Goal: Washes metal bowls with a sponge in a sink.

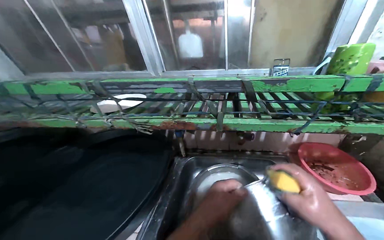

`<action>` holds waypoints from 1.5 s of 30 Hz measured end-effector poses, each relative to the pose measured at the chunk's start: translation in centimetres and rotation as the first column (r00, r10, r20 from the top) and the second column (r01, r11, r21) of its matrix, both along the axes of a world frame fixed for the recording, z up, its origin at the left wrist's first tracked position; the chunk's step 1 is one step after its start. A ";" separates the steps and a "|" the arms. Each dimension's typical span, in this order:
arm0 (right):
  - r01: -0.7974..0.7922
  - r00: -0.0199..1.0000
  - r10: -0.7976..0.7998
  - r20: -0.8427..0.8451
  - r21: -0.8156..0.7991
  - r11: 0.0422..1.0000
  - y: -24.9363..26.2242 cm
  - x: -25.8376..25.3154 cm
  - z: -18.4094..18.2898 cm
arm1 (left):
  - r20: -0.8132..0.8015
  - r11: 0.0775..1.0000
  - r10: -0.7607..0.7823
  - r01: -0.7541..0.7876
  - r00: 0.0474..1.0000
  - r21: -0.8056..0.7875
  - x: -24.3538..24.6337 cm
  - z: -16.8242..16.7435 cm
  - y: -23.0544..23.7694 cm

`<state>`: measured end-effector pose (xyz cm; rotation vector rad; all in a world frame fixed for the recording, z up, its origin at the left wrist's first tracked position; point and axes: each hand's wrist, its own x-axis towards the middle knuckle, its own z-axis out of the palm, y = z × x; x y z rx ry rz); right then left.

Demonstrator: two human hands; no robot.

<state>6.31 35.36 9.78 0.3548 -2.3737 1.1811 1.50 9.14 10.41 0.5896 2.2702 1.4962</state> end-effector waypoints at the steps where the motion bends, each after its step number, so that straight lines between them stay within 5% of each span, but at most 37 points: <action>1: -0.031 0.997 0.035 -0.068 0.063 0.998 -0.3 -0.2 -0.3 | -0.017 0.999 0.042 -0.043 0.999 -0.032 0.4 0.4 1.0; 3: 0.024 0.999 -0.026 -0.020 -0.110 0.994 1.4 -1.0 -1.7 | -0.040 0.992 0.122 -0.123 0.992 -0.018 1.0 0.7 1.8; 6: 0.393 0.890 -0.233 0.392 -0.399 0.828 5.3 -2.4 -3.4 | -0.039 0.978 0.208 -0.207 0.977 0.028 1.3 0.8 2.1; 9: 0.438 0.847 -0.301 0.438 -0.256 0.862 3.8 -2.3 -3.2 | 0.029 0.976 0.203 -0.200 0.979 -0.081 1.4 1.2 3.9; 13: 0.207 0.978 -0.204 -0.038 0.172 0.963 -3.9 0.8 -3.0 | -0.050 0.968 0.086 -0.095 0.995 -0.231 1.2 0.0 6.5; 15: 0.224 0.973 -0.220 -0.062 0.062 0.973 -3.6 0.0 -3.8 | -0.077 0.970 0.051 -0.068 0.996 -0.233 1.5 0.1 6.6; 18: 0.460 0.856 -0.359 0.373 -0.232 0.857 0.2 -2.8 -2.6 | -0.063 0.969 0.040 -0.054 0.997 -0.242 2.6 0.4 6.0; 20: 0.530 0.791 -0.372 0.486 -0.238 0.814 1.5 -4.1 -2.3 | -0.063 0.966 0.038 -0.053 0.997 -0.253 2.8 0.6 5.8; 22: 0.443 0.844 -0.378 0.380 -0.095 0.892 -0.6 -2.5 -2.1 | -0.057 0.970 0.062 -0.074 0.996 -0.231 2.4 0.2 5.7; 24: 0.271 0.957 -0.278 0.080 0.085 0.959 -4.2 0.5 -3.1 | -0.079 0.978 0.068 -0.082 0.995 -0.191 2.0 -0.8 5.5; 27: 0.172 0.982 -0.165 -0.095 0.068 0.983 -5.2 1.1 -4.7 | -0.129 0.977 0.031 -0.057 0.991 -0.206 2.3 -1.1 5.4; 30: 0.395 0.892 -0.332 0.308 -0.169 0.903 -1.4 -1.8 -3.6 | -0.065 0.952 -0.001 -0.019 0.998 -0.305 3.1 0.3 5.4; 32: 0.498 0.808 -0.374 0.455 -0.190 0.846 0.2 -3.5 -2.9 | -0.102 0.949 -0.014 -0.019 0.995 -0.314 3.3 0.7 5.3; 38: 0.207 0.973 -0.198 -0.119 0.071 0.976 -5.8 0.5 -4.2 | -0.335 0.974 0.058 -0.127 0.940 -0.187 2.2 -1.5 5.2; 42: 0.445 0.847 -0.345 0.405 -0.184 0.876 -1.3 -3.2 -2.8 | -0.147 0.946 0.017 -0.064 0.989 -0.318 2.4 0.4 4.8; 45: 0.442 0.828 -0.387 0.406 -0.048 0.896 -1.8 -2.8 -1.8 | -0.157 0.950 0.012 -0.060 0.988 -0.307 2.3 0.4 4.9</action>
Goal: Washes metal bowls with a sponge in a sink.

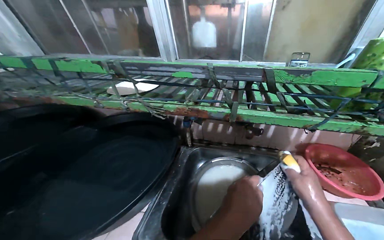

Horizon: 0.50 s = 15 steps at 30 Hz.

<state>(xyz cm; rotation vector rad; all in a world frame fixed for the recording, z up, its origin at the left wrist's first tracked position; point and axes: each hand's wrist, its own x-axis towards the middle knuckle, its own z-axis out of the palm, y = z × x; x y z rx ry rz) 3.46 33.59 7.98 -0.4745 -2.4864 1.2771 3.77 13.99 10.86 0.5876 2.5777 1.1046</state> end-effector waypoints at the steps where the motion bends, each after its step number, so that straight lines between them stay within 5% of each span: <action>1: -0.072 0.993 0.085 -0.083 0.141 0.987 -1.4 1.2 -0.1 | -0.013 1.000 0.004 -0.004 1.000 0.001 -0.3 -0.2 0.0; 4: -0.140 0.904 0.271 -0.331 0.371 0.918 -4.1 2.6 -1.8 | -0.036 1.000 0.013 -0.014 0.999 -0.022 -0.8 -0.8 0.0; 6: -0.158 0.962 0.188 -0.196 0.161 0.974 -2.6 1.5 -1.4 | -0.015 0.999 0.028 -0.029 0.999 -0.037 -0.7 -0.7 -0.2; 9: 0.035 0.995 -0.026 0.096 -0.088 0.995 0.9 -1.5 -0.3 | -0.019 0.998 0.051 -0.051 0.998 0.021 -0.1 -0.8 -0.3; 12: -0.088 0.996 0.085 0.025 0.160 0.983 -0.9 0.2 0.5 | 0.002 0.997 0.065 -0.065 0.998 0.033 -0.7 -0.9 -0.3; 15: -0.200 0.887 0.363 -0.287 0.469 0.860 -3.8 1.9 -0.9 | -0.065 0.991 0.071 -0.063 0.995 0.117 -1.5 -2.0 -0.7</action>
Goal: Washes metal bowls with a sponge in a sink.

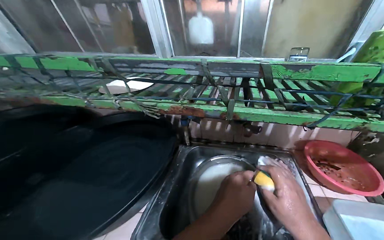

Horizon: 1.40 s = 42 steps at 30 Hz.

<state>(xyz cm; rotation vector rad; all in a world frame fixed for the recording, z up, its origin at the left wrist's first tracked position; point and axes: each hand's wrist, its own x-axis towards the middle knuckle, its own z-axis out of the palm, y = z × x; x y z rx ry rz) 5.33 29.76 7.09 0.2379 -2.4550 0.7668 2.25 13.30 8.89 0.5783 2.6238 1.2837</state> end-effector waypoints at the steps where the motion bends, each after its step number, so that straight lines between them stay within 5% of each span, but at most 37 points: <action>1: -0.056 0.998 0.055 -0.017 -0.047 0.997 0.4 -0.2 -0.3 | 0.007 1.000 -0.021 0.021 1.000 -0.009 0.0 0.4 -0.4; 4: 0.023 0.971 0.084 0.222 -0.442 0.897 5.0 -1.7 0.3 | 0.043 0.999 -0.049 0.048 0.998 0.021 0.4 2.6 -2.3; 6: 0.175 0.949 0.058 0.308 -0.675 0.717 9.0 -2.9 -0.4 | -0.043 0.971 -0.031 0.040 0.999 0.235 0.7 2.7 -4.1; 9: 0.209 0.962 0.025 0.273 -0.791 0.575 11.3 -3.0 -1.1 | -0.106 0.909 -0.048 0.088 0.993 0.407 -0.6 1.3 -6.4; 12: 0.166 0.978 -0.049 0.202 -0.614 0.772 8.6 -1.5 1.1 | 0.010 0.947 -0.167 0.157 0.986 0.280 -2.5 0.5 -7.2; 14: -0.002 0.998 0.021 0.065 -0.283 0.959 5.6 -0.3 2.2 | 0.037 0.967 -0.185 0.175 0.982 0.187 -2.0 1.3 -5.5; 16: -0.090 0.991 0.092 -0.093 0.029 0.996 3.1 0.1 2.9 | -0.025 0.977 -0.119 0.121 0.993 0.177 -0.7 1.2 -3.3; 17: -0.092 0.986 0.098 -0.133 0.047 0.995 3.1 -0.2 3.0 | -0.072 0.973 -0.067 0.082 0.995 0.216 -0.3 0.8 -2.7; 20: -0.007 0.998 0.031 0.062 -0.356 0.935 6.9 -0.9 2.6 | -0.144 0.940 0.031 0.020 0.989 0.341 0.5 0.1 -2.6; 22: 0.220 0.967 -0.075 0.245 -0.641 0.736 10.3 -2.0 1.3 | -0.156 0.895 0.051 0.024 0.986 0.446 0.6 0.3 -3.6; 24: 0.328 0.939 -0.124 0.321 -0.724 0.607 11.5 -2.5 0.0 | -0.126 0.887 0.059 0.006 0.990 0.462 0.8 0.8 -4.2; 27: 0.289 0.946 -0.154 0.284 -0.529 0.798 8.4 -1.2 1.2 | -0.161 0.939 0.060 -0.001 0.985 0.344 0.1 0.3 -3.5; 29: 0.131 0.984 -0.104 0.146 -0.194 0.972 4.4 0.0 2.7 | -0.098 0.990 0.039 -0.025 0.994 0.142 -0.1 0.8 -2.2; 31: 0.005 0.999 0.000 -0.049 0.110 0.994 1.7 0.1 2.8 | -0.055 0.998 0.019 -0.015 0.998 0.063 -0.3 1.2 -1.6; 32: -0.040 0.993 0.053 -0.104 0.122 0.992 1.8 -0.2 2.5 | -0.042 0.996 0.017 -0.014 0.999 0.087 -0.4 1.3 -1.7; 35: -0.094 0.994 0.108 0.024 -0.326 0.941 6.0 -1.0 1.5 | -0.161 0.949 0.046 0.007 0.986 0.314 0.0 0.5 -3.5; 37: 0.088 0.987 0.023 0.162 -0.646 0.758 10.3 -1.9 0.2 | -0.145 0.914 0.089 -0.023 0.985 0.405 0.5 0.8 -5.4; 40: 0.191 0.980 -0.071 0.188 -0.767 0.613 12.3 -2.0 -0.9 | -0.055 0.813 0.025 0.012 0.998 0.583 -0.5 -0.7 -7.7; 42: 0.191 0.981 -0.119 0.151 -0.685 0.703 10.4 -1.1 1.0 | -0.001 0.902 -0.028 0.026 1.000 0.431 -1.5 -0.7 -8.5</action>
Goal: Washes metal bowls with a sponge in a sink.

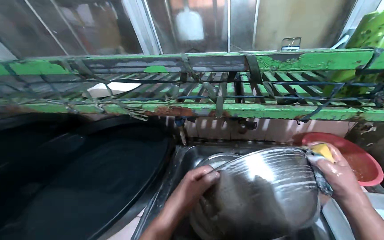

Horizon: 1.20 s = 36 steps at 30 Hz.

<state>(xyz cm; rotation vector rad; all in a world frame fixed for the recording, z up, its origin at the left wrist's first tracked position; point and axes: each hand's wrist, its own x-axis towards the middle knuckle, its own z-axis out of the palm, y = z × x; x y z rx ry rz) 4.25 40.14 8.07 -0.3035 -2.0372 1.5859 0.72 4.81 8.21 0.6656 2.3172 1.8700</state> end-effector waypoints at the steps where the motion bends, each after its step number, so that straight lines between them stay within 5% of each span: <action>1: -0.019 1.000 0.020 -0.006 0.133 0.991 -1.4 0.5 1.1 | 0.013 0.993 -0.024 0.025 1.000 -0.118 -0.3 0.8 0.3; 4: -0.134 0.969 0.239 -0.069 0.663 0.737 -7.0 1.9 3.0 | -0.041 0.969 -0.069 0.057 0.997 -0.242 1.0 2.5 3.8; 6: -0.093 0.945 0.309 -0.109 0.815 0.571 -8.7 1.6 3.3 | -0.092 0.978 -0.022 0.003 0.996 -0.208 1.6 2.0 5.7; 8: -0.149 0.952 0.289 -0.096 0.680 0.718 -6.7 0.9 2.6 | -0.114 0.988 0.037 -0.053 0.993 -0.145 1.9 1.4 6.1; 10: -0.175 0.982 0.187 -0.004 0.334 0.926 -2.9 0.3 1.7 | -0.082 0.994 0.076 -0.082 0.994 -0.069 2.2 1.5 5.1; 13: -0.031 0.996 0.030 0.087 0.003 1.000 0.2 -0.8 -0.2 | -0.038 0.990 0.110 -0.113 0.993 -0.084 2.3 2.3 3.8; 16: -0.115 0.992 0.092 0.084 0.334 0.935 -3.2 0.3 1.2 | -0.071 0.973 0.129 -0.140 0.989 -0.182 1.7 1.5 5.3; 18: -0.171 0.974 0.228 0.008 0.687 0.706 -7.4 1.1 2.3 | -0.037 0.951 0.106 -0.113 0.994 -0.290 1.7 1.4 7.1; 20: -0.109 0.938 0.332 -0.104 0.817 0.566 -9.1 0.6 2.0 | -0.016 0.953 0.098 -0.098 0.995 -0.285 1.4 1.3 7.4; 22: -0.217 0.937 0.344 -0.064 0.665 0.715 -6.9 -0.1 1.4 | -0.031 0.977 0.095 -0.099 0.995 -0.190 1.4 1.1 6.2; 24: -0.243 0.966 0.257 -0.010 0.288 0.926 -2.7 -0.5 0.0 | -0.027 0.981 0.131 -0.134 0.991 -0.142 2.2 1.5 4.0; 26: -0.124 0.992 0.125 0.032 -0.040 0.991 0.9 -1.0 -1.7 | -0.029 0.989 0.143 -0.141 0.989 0.046 2.2 0.7 2.0; 28: -0.041 0.998 0.045 0.048 -0.079 0.996 1.5 -0.8 -1.7 | 0.021 0.985 0.078 -0.080 0.997 0.151 1.4 -0.8 0.6; 31: -0.077 0.995 0.062 0.076 0.222 0.972 -2.2 0.8 1.4 | 0.133 0.995 -0.013 0.027 0.991 -0.099 0.5 0.3 0.3; 34: -0.159 0.959 0.280 -0.047 0.731 0.664 -7.9 2.3 3.2 | -0.003 0.977 -0.051 0.049 0.999 -0.207 1.4 1.8 4.1; 36: -0.084 0.931 0.338 -0.139 0.820 0.567 -8.7 1.6 3.2 | -0.099 0.994 -0.021 0.010 0.995 -0.107 1.7 1.3 5.8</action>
